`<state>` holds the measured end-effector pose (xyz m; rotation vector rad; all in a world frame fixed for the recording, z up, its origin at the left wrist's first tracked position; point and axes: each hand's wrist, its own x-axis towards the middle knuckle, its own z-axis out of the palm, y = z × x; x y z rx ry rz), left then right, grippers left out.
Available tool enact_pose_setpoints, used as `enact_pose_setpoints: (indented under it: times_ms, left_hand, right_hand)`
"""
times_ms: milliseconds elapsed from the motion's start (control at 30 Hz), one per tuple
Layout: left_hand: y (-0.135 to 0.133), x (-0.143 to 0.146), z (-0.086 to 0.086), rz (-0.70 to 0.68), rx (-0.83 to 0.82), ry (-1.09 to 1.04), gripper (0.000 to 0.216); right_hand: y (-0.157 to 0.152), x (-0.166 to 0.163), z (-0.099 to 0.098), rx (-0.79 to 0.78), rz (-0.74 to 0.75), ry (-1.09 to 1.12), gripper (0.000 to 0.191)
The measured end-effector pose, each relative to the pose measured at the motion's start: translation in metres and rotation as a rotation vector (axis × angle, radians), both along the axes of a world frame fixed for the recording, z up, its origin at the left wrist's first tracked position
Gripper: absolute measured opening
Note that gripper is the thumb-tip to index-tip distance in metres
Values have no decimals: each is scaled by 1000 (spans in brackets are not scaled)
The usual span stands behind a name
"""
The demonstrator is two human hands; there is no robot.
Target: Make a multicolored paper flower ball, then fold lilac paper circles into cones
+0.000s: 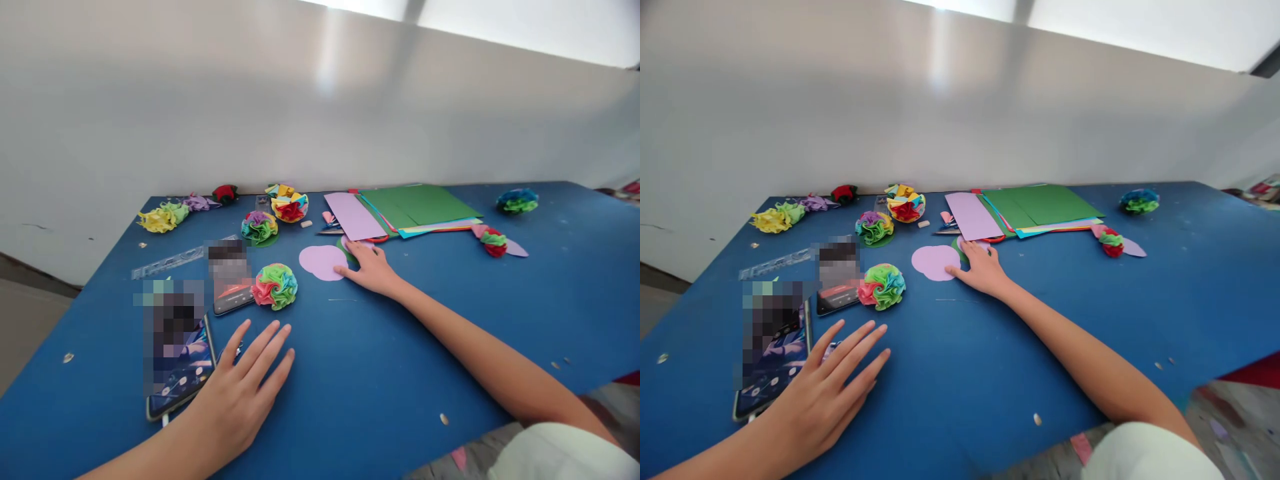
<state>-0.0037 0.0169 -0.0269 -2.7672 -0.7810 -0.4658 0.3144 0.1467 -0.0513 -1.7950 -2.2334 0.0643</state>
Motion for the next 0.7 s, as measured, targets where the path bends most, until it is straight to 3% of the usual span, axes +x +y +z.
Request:
enact_pose_setpoints:
  times_ms: [300, 367, 533, 700]
  left_hand:
    - [8, -3, -1, -86, -8, 109, 34]
    - [7, -2, 1, -95, 9, 102, 32]
    - [2, 0, 7, -106, 22, 124, 31]
    - [-2, -1, 11, -165, -17, 66, 27]
  right_hand:
    - [-7, -3, 1, 58, 103, 158, 34]
    - [-10, -5, 3, 84, 105, 175, 35]
    - [-16, -12, 0, 144, 82, 159, 67]
    - [-14, -12, -5, 207, 73, 144, 50]
